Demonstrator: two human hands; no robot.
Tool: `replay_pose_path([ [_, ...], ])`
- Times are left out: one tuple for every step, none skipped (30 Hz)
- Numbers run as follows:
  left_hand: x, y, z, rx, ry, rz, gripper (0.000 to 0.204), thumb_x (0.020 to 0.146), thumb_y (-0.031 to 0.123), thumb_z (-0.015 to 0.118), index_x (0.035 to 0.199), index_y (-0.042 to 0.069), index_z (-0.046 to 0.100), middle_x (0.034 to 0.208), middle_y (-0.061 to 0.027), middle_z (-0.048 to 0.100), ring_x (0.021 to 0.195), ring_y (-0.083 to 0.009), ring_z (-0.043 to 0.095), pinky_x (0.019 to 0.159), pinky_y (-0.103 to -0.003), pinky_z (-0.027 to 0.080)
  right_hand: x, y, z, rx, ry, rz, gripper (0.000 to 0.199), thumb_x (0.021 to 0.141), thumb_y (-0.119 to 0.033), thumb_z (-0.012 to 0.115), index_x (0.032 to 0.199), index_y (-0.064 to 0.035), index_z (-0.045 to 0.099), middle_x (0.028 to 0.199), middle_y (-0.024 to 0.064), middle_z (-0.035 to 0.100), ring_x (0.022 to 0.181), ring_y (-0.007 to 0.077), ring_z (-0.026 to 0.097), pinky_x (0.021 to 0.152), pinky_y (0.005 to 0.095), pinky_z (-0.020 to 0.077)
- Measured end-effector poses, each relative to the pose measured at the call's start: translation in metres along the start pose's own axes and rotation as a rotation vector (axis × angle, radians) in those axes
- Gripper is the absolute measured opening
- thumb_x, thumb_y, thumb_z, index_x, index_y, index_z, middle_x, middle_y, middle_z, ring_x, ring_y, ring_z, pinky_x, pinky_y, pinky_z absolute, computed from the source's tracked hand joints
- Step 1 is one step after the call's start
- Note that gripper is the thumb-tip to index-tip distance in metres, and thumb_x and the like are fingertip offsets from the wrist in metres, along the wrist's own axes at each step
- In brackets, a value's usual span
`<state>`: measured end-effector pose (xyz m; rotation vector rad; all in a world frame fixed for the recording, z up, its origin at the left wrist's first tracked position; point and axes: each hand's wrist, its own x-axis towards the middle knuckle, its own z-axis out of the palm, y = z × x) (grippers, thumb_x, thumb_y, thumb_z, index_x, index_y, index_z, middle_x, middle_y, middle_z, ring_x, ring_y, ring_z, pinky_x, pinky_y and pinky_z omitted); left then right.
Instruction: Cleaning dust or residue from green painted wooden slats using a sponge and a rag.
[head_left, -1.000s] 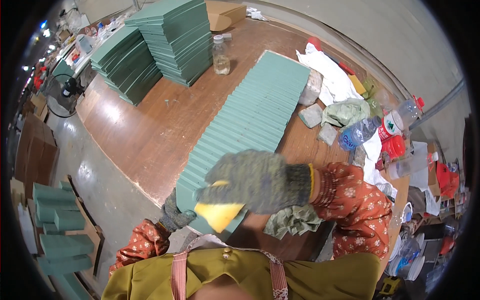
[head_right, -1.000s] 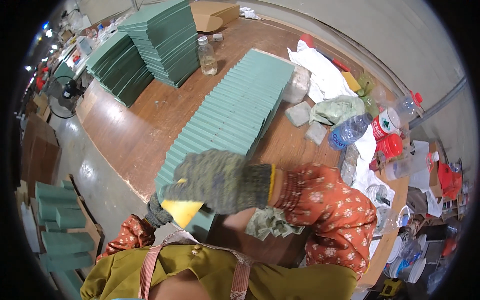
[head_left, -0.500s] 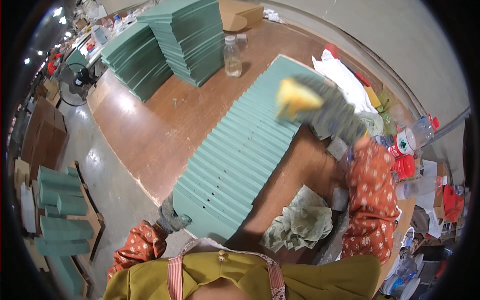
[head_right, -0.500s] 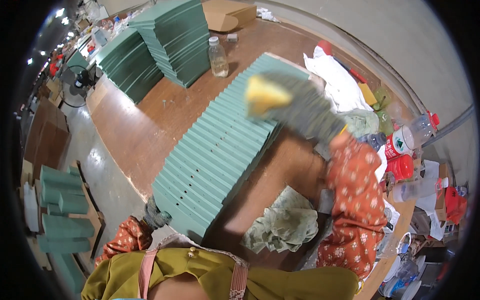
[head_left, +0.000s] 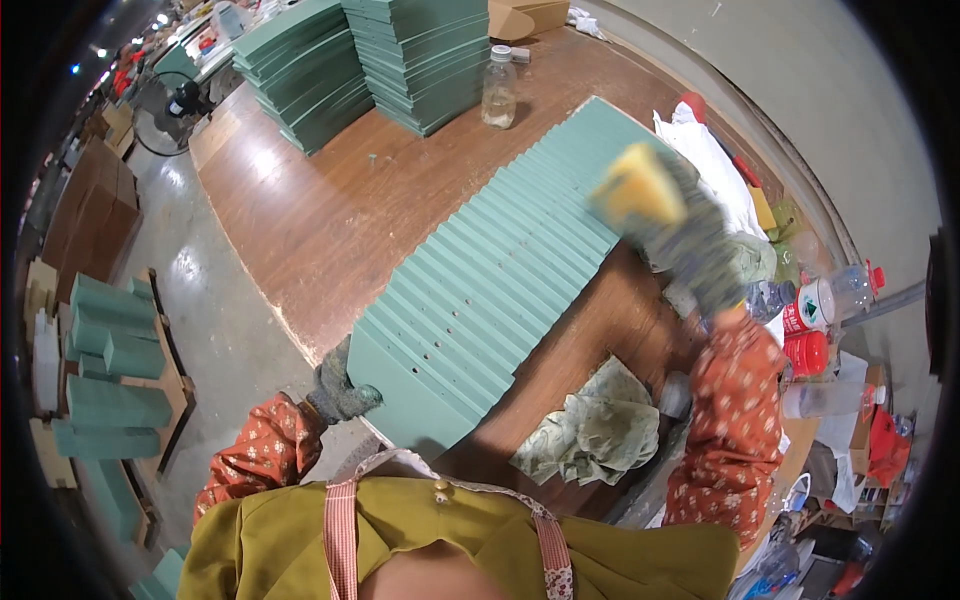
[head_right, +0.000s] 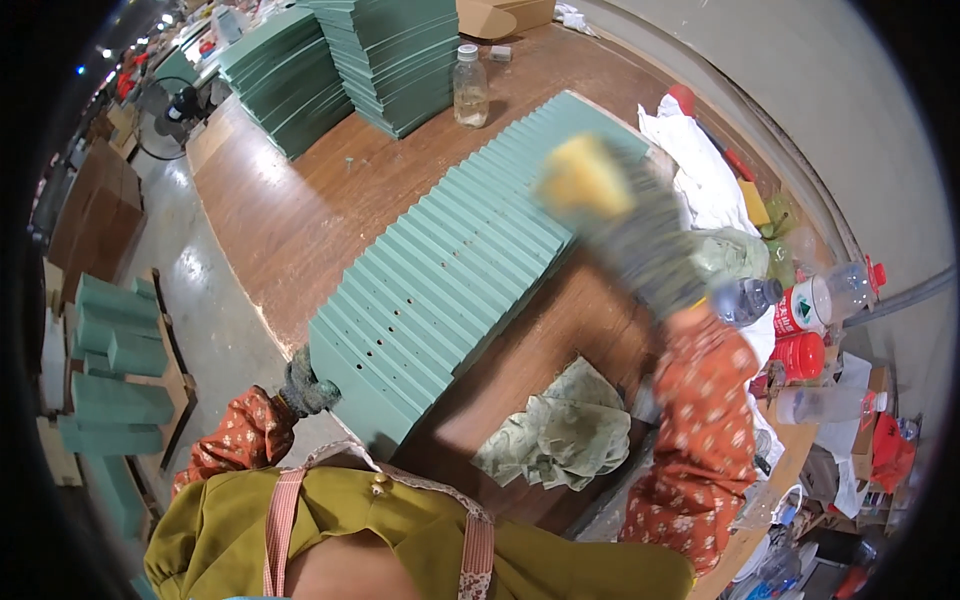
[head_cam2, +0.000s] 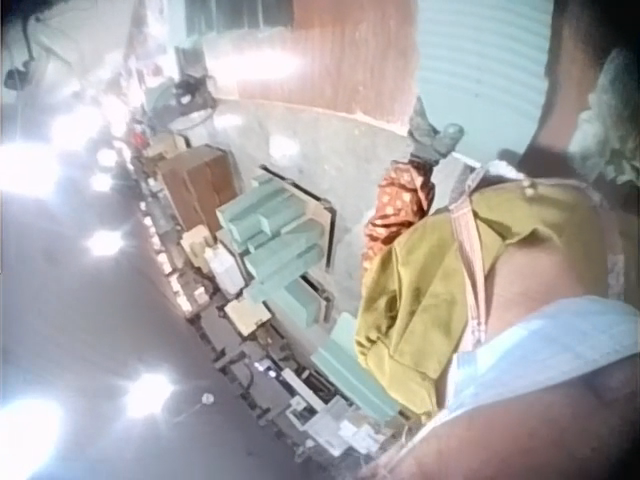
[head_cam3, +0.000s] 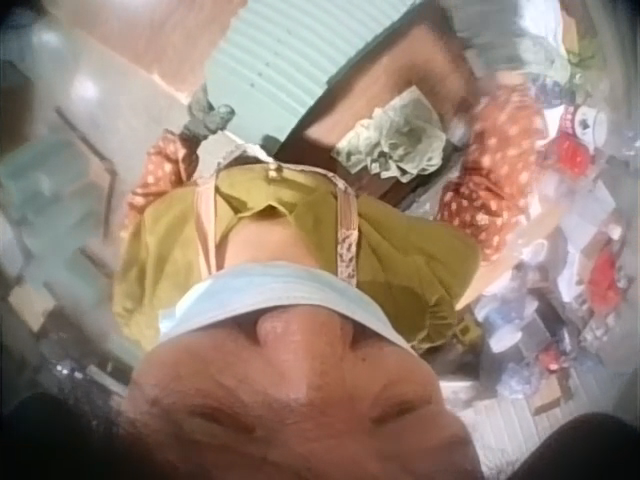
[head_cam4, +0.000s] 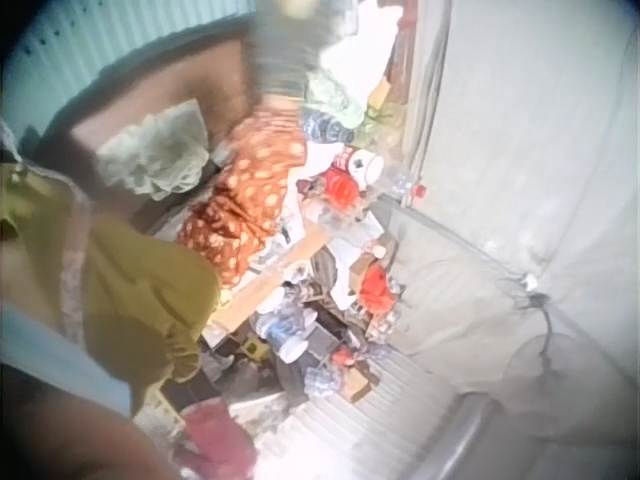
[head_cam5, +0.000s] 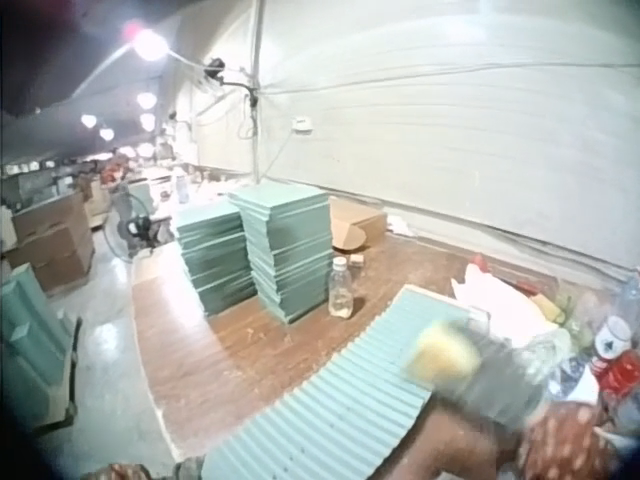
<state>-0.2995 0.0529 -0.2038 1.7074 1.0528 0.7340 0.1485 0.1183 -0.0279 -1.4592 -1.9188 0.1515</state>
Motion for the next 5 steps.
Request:
replay_pose_path([
  [-0.004,-0.002,-0.003,-0.001,-0.06,-0.039,0.085,0.07,0.045,0.078,0.134,0.0,0.045,0.11,-0.0147,0.065,0.1,-0.027,0.064,0.085,-0.039,0.051,-0.004,-0.044,0.008,0.003,-0.183,-0.251,0.047,0.086,-0.015,0.07,0.129,-0.0082,0.054,0.11,0.012,0.067,0.103,0.0242,0.065,0.088,0.0358,0.0554],
  [-0.007,-0.004,-0.003,0.004,-0.064,-0.044,0.085,0.07,0.045,0.078,0.134,0.0,0.045,0.11,-0.0147,0.065,0.1,-0.027,0.064,0.085,-0.039,0.051,0.004,-0.07,0.041,-0.11,0.113,-0.966,0.041,0.084,-0.013,0.068,0.125,-0.0116,0.059,0.106,0.0098,0.068,0.095,0.0251,0.066,0.088,0.0363,0.0541],
  [-0.015,-0.008,-0.007,0.086,-0.037,-0.047,0.084,0.07,0.043,0.078,0.134,0.0,0.045,0.112,-0.0156,0.065,0.102,-0.027,0.064,0.087,-0.04,0.05,0.006,-0.124,0.04,0.179,-0.569,-0.631,0.041,0.081,-0.009,0.067,0.121,-0.0153,0.063,0.1,0.0069,0.068,0.092,0.0244,0.065,0.088,0.0374,0.0521],
  [-0.009,-0.009,-0.005,0.158,-0.049,-0.011,0.083,0.07,0.041,0.077,0.135,0.001,0.045,0.113,-0.0164,0.064,0.104,-0.0269,0.063,0.089,-0.041,0.049,-0.025,-0.117,0.081,0.393,-0.465,-0.559,0.044,0.08,-0.01,0.067,0.123,-0.0165,0.062,0.101,0.0044,0.067,0.093,0.0226,0.064,0.088,0.0377,0.0516],
  [-0.01,-0.011,-0.008,0.163,-0.044,-0.016,0.083,0.07,0.041,0.077,0.135,0.001,0.045,0.113,-0.0164,0.064,0.104,-0.0269,0.063,0.089,-0.041,0.049,-0.022,-0.147,0.058,0.051,-0.5,-0.649,0.046,0.082,-0.015,0.066,0.127,-0.0173,0.059,0.109,0.0045,0.064,0.1,0.0246,0.063,0.088,0.04,0.0515],
])
